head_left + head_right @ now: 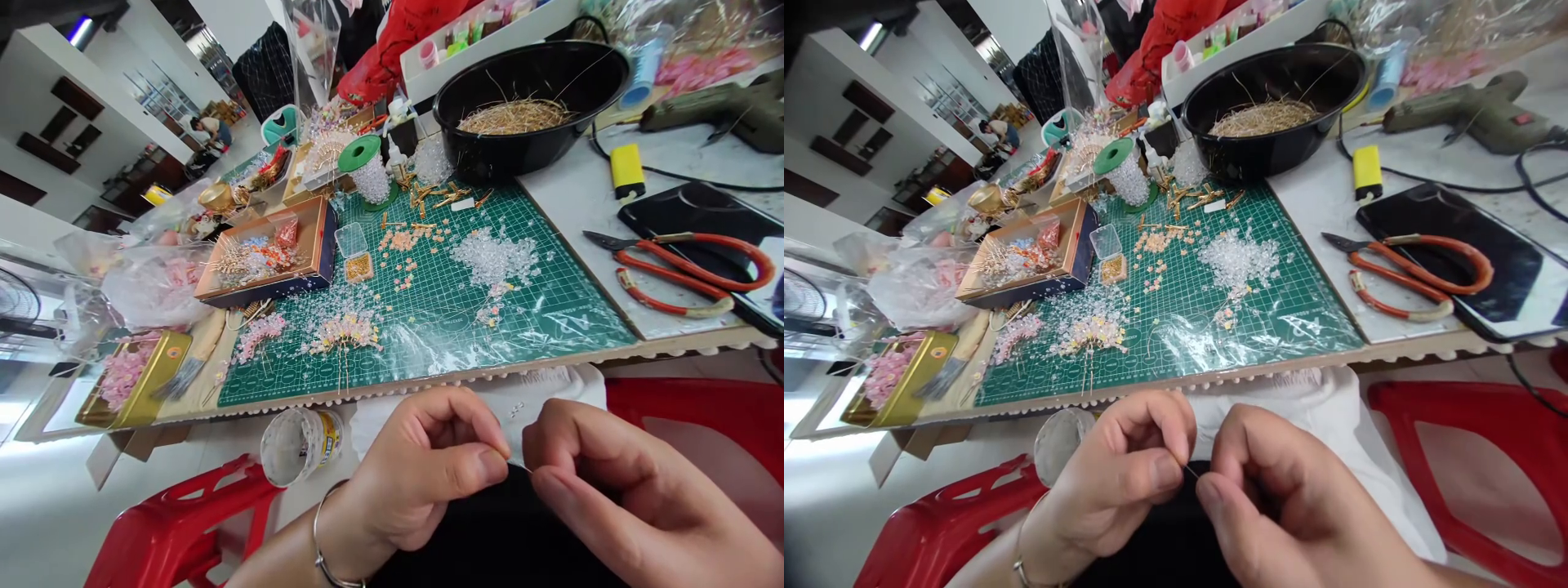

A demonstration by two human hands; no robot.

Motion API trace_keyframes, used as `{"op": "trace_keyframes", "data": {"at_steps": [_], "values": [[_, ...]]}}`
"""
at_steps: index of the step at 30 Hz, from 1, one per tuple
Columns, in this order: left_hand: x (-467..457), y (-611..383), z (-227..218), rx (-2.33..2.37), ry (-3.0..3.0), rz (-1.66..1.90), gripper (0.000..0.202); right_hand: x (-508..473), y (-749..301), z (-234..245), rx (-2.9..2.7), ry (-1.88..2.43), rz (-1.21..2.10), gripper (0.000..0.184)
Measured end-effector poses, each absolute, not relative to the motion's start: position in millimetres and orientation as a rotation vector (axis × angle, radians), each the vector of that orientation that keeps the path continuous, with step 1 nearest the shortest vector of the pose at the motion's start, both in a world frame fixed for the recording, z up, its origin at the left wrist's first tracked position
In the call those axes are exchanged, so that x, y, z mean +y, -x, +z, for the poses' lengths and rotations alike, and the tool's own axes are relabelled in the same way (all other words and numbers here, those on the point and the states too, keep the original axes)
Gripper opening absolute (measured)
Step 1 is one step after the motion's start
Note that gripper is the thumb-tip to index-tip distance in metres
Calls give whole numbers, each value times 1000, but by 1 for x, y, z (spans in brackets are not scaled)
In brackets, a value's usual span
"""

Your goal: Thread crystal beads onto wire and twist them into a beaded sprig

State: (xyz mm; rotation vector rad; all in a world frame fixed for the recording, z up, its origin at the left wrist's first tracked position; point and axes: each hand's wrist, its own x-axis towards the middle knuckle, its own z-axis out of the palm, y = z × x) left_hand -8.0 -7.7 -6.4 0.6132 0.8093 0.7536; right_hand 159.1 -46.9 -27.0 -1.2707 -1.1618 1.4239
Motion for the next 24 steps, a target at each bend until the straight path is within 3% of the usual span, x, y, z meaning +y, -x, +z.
{"op": "trace_keyframes", "data": {"at_steps": [11,24], "values": [[-9,7,-6,799,-664,792,5,-47,-159,-30,-1224,1188,1359,41],[-7,8,-5,797,-608,755,11,-47,-163,-31,-1256,1162,1371,39]]}}
